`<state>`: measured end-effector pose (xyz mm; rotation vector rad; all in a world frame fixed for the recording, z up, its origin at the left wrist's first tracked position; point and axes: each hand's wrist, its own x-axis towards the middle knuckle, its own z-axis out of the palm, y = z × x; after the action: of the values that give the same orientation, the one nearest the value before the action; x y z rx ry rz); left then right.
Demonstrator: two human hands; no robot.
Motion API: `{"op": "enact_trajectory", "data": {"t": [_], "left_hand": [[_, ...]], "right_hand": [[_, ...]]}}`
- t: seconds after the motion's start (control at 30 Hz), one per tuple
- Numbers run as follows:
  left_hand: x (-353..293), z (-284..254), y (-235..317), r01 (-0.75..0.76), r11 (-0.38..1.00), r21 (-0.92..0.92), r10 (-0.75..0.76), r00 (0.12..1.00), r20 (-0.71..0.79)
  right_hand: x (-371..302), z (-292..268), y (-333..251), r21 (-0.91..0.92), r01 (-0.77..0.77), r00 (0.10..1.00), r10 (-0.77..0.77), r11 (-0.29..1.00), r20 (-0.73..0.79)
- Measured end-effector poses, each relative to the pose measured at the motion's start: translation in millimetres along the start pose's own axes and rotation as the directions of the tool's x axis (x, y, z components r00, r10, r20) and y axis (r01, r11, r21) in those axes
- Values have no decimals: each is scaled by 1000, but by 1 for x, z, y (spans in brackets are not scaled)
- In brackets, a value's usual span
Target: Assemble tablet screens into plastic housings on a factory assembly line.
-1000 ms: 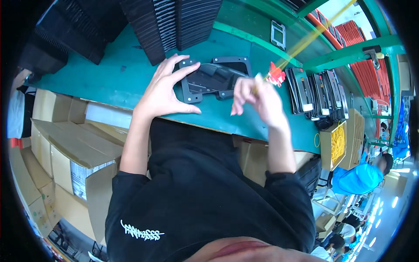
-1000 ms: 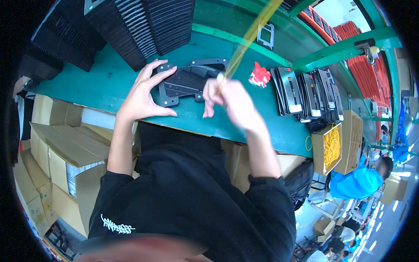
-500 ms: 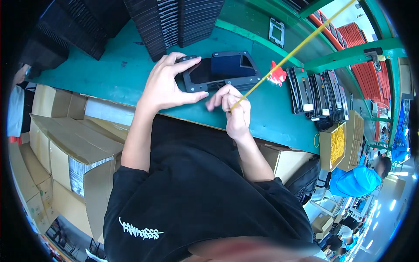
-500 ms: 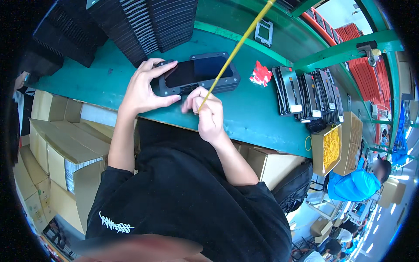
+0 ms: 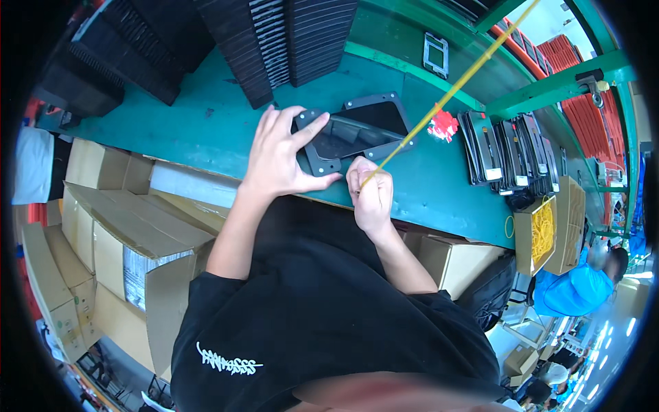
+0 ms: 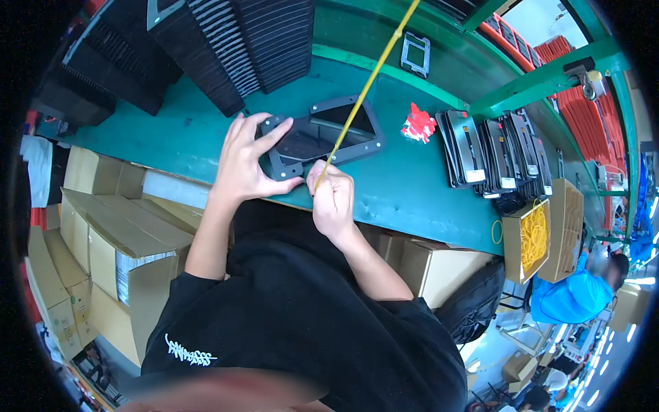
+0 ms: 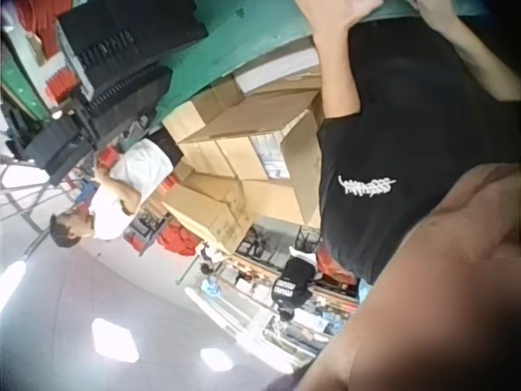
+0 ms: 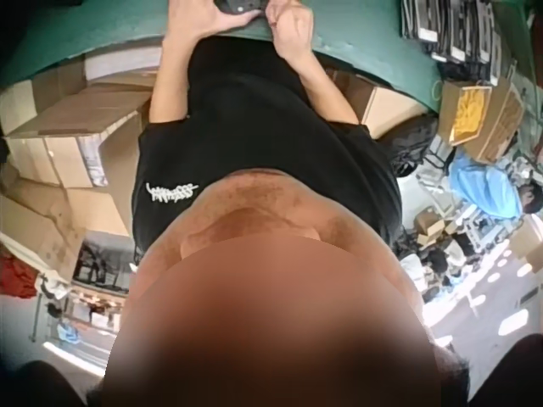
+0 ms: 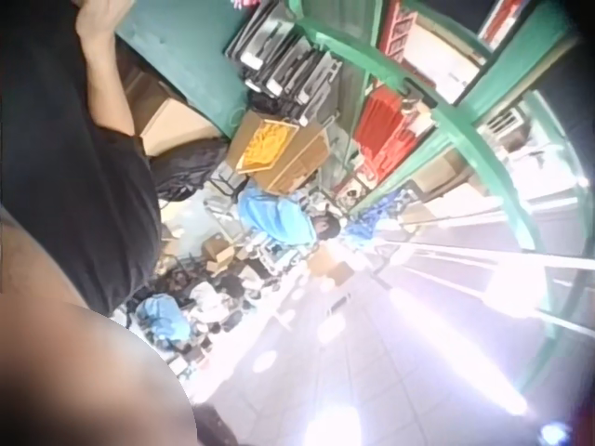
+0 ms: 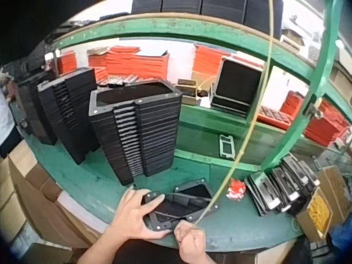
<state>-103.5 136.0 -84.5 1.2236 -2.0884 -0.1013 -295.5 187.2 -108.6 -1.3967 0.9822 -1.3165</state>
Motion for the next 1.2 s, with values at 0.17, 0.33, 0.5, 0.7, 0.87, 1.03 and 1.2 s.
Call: {"op": "enact_trajectory", "data": {"t": [0.17,0.33,0.5,0.7,0.87,1.03,1.2], "left_hand": [[12,-11,2,31,999,-22,-29,996,86],[62,-59,21,-246,969,-37,248,967,52],[115,-110,44,-553,811,191,552,831,67],[156,-177,-11,-434,894,111,448,859,-246],[155,-159,-67,-177,960,-216,109,949,-295],[150,-146,-69,-54,903,-426,-70,961,-268],[149,-131,-82,-87,878,-470,-102,927,-362]], "right_hand": [[-5,-2,9,-104,146,989,-146,984,8],[-5,-6,3,89,19,1000,-18,996,-10],[-4,-9,9,58,87,996,-87,995,-3],[-6,-8,13,84,147,988,-151,985,34],[-8,-13,14,74,123,991,-126,990,40],[-6,-14,13,32,160,987,-161,987,30],[-3,-13,13,89,103,993,-108,991,56]]}}
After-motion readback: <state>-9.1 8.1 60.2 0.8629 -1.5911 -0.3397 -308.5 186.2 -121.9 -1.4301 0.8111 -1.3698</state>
